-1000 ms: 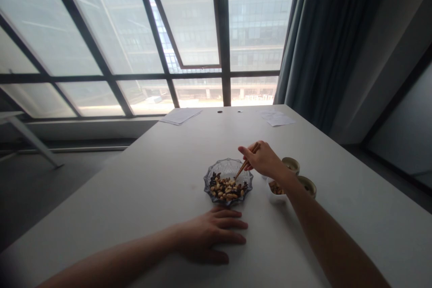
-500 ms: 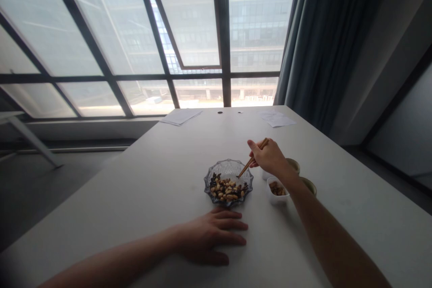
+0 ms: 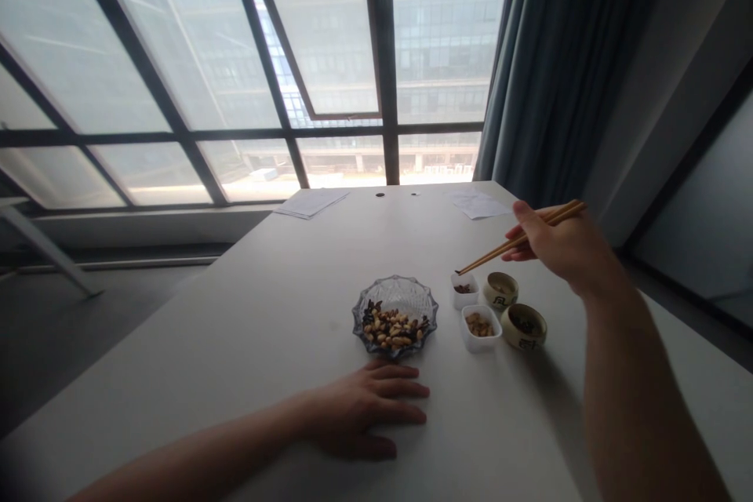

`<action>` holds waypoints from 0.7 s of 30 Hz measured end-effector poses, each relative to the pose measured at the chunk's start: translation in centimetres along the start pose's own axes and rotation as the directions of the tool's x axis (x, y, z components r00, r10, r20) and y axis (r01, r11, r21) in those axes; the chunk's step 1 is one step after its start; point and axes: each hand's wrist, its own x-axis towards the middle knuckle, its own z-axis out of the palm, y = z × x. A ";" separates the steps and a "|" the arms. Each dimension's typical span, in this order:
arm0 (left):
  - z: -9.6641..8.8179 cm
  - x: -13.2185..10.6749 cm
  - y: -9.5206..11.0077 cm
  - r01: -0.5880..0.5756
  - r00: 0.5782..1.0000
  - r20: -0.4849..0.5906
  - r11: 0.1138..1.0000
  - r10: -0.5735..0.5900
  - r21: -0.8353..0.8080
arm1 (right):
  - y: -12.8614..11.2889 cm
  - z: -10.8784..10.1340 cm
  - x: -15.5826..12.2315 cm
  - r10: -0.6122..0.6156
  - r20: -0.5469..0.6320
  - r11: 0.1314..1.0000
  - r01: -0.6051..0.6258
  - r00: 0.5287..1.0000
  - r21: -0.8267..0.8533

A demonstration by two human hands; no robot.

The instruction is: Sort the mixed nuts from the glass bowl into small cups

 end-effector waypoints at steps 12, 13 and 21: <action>-0.7 0.4 0.6 0.042 0.998 0.037 0.999 -0.042 -0.013 | 1.7 -3.5 -0.3 0.271 0.004 0.960 -0.270 0.963 -0.073; -0.8 0.5 0.7 0.043 0.998 0.041 0.999 -0.043 -0.012 | 1.6 -3.4 -0.2 0.265 -0.012 0.962 -0.265 0.964 -0.066; -0.7 0.6 0.6 0.042 0.998 0.042 0.999 -0.041 -0.017 | -1.1 0.7 -0.9 -0.029 0.191 0.993 0.007 0.981 0.115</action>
